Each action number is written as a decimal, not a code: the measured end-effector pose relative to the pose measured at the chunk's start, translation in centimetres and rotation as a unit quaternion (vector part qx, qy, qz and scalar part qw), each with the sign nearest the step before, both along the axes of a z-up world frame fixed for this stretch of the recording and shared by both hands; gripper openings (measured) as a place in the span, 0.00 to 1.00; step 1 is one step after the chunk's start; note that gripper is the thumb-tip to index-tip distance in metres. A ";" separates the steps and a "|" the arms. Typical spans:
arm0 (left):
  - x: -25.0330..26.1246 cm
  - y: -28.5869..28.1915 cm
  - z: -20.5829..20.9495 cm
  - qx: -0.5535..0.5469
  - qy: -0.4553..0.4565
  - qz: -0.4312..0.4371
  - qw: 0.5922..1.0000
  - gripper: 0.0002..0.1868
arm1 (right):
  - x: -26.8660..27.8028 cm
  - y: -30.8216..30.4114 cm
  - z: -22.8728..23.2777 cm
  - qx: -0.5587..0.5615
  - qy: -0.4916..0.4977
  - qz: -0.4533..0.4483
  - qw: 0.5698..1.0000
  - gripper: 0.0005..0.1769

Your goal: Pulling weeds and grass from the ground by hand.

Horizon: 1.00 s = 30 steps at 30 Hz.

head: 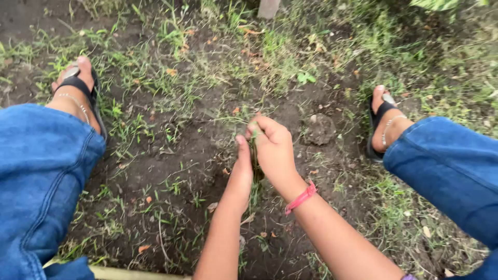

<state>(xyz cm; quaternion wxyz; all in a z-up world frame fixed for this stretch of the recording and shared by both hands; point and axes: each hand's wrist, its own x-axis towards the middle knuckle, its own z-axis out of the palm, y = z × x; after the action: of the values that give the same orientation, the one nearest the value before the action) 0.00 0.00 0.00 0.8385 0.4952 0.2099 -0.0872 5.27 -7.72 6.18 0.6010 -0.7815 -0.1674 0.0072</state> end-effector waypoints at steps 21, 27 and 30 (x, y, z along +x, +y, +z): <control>0.9 2.1 1.6 -0.179 0.119 0.249 0.944 0.18 | -3.4 -1.5 2.6 -0.358 -0.275 0.153 0.879 0.20; 0.0 4.4 -4.7 -0.233 0.208 0.350 0.883 0.23 | -4.4 -2.7 0.4 -0.166 -0.124 0.190 0.960 0.28; -0.4 5.7 -6.3 -0.291 0.166 0.377 0.864 0.19 | -2.7 -4.9 -5.1 -0.096 0.096 0.166 0.977 0.25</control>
<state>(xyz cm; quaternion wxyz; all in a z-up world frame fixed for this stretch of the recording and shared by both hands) -0.37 5.71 -6.30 0.8660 0.0904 0.4821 0.0974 2.60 -12.63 1.12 0.5268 -0.7926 -0.2348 0.1981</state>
